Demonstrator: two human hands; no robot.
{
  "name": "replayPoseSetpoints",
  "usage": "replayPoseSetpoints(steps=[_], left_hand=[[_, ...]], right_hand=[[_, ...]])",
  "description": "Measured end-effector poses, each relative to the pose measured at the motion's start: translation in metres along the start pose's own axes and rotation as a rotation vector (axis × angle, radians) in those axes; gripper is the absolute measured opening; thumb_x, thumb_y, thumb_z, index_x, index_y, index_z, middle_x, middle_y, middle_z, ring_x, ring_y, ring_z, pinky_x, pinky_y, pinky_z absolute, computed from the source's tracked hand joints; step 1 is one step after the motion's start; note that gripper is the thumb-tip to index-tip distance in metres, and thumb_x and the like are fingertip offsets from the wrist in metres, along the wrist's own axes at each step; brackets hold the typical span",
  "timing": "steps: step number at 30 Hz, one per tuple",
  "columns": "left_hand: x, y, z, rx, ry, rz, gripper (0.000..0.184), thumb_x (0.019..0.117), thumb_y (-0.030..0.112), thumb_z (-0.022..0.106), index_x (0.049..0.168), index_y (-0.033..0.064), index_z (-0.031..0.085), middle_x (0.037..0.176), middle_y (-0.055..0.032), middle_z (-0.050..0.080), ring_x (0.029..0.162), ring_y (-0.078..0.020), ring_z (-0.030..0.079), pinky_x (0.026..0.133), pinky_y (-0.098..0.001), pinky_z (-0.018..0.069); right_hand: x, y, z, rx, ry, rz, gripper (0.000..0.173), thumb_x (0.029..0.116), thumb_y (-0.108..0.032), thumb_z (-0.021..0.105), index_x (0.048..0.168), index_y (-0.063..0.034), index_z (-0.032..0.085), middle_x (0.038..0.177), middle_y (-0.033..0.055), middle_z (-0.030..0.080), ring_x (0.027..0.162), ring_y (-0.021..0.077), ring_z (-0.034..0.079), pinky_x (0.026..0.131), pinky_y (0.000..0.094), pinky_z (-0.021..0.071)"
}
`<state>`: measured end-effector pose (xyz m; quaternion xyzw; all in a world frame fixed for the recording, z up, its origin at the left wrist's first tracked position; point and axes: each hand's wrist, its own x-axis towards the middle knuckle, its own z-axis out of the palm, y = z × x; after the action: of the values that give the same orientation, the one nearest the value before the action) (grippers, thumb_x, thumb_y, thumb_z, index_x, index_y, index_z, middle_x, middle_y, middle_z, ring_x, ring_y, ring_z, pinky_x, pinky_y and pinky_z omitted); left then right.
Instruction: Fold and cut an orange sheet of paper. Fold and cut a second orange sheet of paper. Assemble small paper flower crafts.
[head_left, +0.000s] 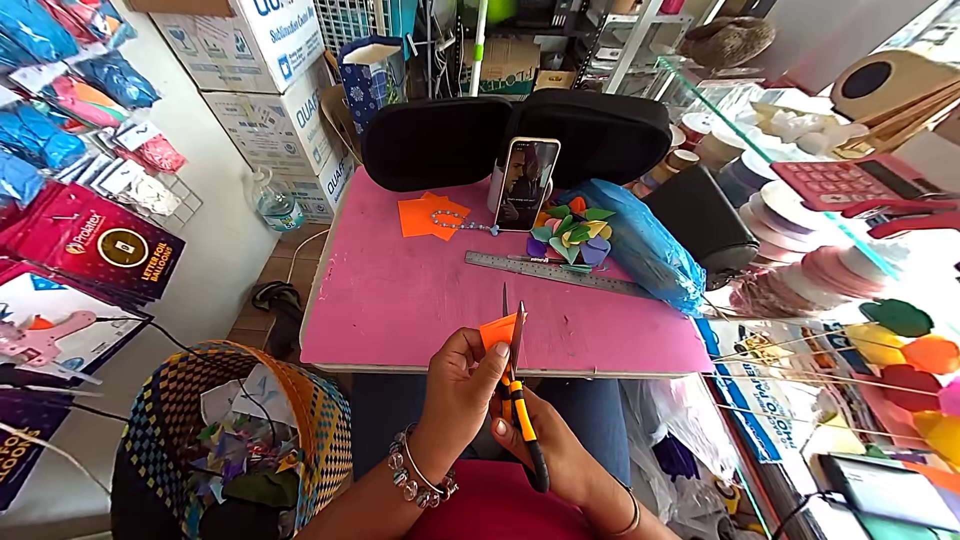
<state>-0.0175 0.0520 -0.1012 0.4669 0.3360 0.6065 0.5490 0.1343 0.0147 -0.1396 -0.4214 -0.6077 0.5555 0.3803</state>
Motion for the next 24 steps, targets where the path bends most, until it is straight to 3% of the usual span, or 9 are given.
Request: replayPoseSetpoints(steps=[5,9,16,24], left_hand=[[0.0016,0.0003,0.0001,0.029,0.027,-0.002,0.005,0.0980,0.004,0.061,0.093,0.0038,0.061,0.081,0.0009,0.067,0.066,-0.0018,0.063,0.057,-0.0154,0.0511],[-0.0007,-0.0003,0.0021,0.028,0.032,-0.001,0.005,0.0980,0.003,0.060,0.093,0.0034,0.062,0.079,0.0015,0.067,0.064,-0.0004,0.062,0.057,-0.0140,0.0497],[-0.0023,-0.0017,0.0032,0.068,0.041,0.037,0.006,0.0971,0.003,0.060,0.092,0.0044,0.060,0.079,0.0024,0.066,0.065,0.0004,0.061,0.057,-0.0138,0.0495],[-0.0022,-0.0037,0.0014,0.105,0.045,0.095,0.004,0.0955,0.003,0.062,0.092,0.0034,0.060,0.081,0.0022,0.067,0.070,-0.0020,0.065,0.064,-0.0173,0.0548]], right_hand=[[-0.0002,0.0016,-0.0004,-0.013,-0.002,-0.006,0.047,0.0924,-0.052,0.068,0.105,-0.0078,0.059,0.078,-0.0113,0.058,0.067,-0.0054,0.055,0.062,0.0128,0.0475],[-0.0001,0.0012,-0.0023,-0.035,-0.042,-0.027,0.054,0.0923,-0.057,0.066,0.109,-0.0060,0.060,0.080,-0.0105,0.059,0.072,-0.0051,0.057,0.066,0.0136,0.0491],[-0.0010,0.0012,-0.0001,-0.054,-0.019,-0.016,0.050,0.0927,-0.055,0.066,0.107,-0.0070,0.060,0.078,-0.0112,0.058,0.069,-0.0064,0.056,0.064,0.0129,0.0481],[-0.0019,0.0003,-0.0007,-0.046,-0.046,-0.017,0.052,0.0920,-0.057,0.066,0.106,-0.0072,0.060,0.078,-0.0109,0.058,0.068,-0.0057,0.055,0.063,0.0135,0.0480]])
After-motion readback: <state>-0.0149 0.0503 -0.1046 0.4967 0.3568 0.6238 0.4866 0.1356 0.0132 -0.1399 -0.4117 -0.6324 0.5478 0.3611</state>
